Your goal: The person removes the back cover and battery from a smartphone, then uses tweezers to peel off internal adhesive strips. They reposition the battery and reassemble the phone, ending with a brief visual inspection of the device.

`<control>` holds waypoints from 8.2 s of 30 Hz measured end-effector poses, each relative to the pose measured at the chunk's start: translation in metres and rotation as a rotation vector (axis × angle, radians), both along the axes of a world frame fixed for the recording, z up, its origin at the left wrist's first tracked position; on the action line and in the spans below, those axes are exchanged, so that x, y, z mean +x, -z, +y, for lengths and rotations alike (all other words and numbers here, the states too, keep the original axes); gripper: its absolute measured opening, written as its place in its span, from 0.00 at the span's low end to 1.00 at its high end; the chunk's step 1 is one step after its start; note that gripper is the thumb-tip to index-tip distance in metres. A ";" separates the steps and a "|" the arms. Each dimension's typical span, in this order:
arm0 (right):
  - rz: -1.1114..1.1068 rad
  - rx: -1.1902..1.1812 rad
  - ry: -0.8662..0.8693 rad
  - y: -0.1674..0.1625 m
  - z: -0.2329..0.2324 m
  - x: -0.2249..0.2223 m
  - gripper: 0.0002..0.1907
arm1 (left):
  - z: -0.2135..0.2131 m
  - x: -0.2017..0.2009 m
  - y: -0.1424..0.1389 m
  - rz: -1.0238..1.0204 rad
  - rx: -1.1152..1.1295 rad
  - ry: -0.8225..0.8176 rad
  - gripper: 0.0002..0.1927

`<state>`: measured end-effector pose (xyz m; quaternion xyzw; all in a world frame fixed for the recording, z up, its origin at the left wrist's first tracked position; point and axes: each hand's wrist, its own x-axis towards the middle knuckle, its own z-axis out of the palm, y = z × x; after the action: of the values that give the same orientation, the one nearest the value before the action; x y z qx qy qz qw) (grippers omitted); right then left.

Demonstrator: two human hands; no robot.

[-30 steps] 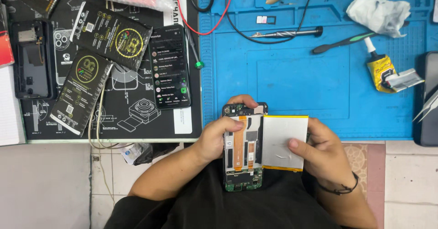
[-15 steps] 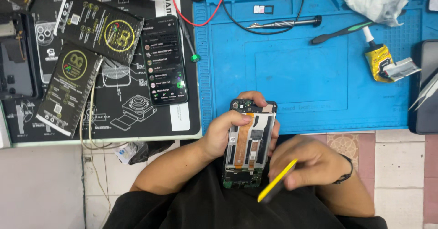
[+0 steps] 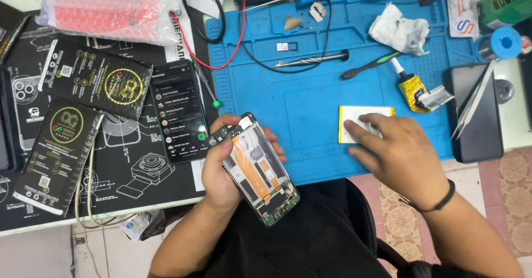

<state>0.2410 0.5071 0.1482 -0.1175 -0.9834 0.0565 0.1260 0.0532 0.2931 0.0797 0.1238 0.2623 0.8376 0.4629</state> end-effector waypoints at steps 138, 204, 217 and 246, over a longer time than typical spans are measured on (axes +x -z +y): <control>-0.530 -0.042 0.496 -0.036 0.294 -0.150 0.39 | 0.024 0.021 0.097 1.761 -0.415 -0.171 0.07; 0.371 -0.702 0.181 0.061 -0.034 -0.038 0.07 | 0.005 0.021 -0.015 1.709 -0.501 -0.059 0.25; 0.364 -0.538 0.158 0.061 -0.040 -0.056 0.09 | 0.005 0.016 -0.012 1.690 -0.494 -0.056 0.25; 0.393 -0.495 0.035 0.058 -0.040 -0.053 0.10 | 0.004 0.023 -0.014 1.690 -0.513 -0.075 0.24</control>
<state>0.1882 0.4675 0.0898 -0.1485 -0.8945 0.3135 0.2820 0.0760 0.2970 0.0936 0.5854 0.7004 0.3959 0.1000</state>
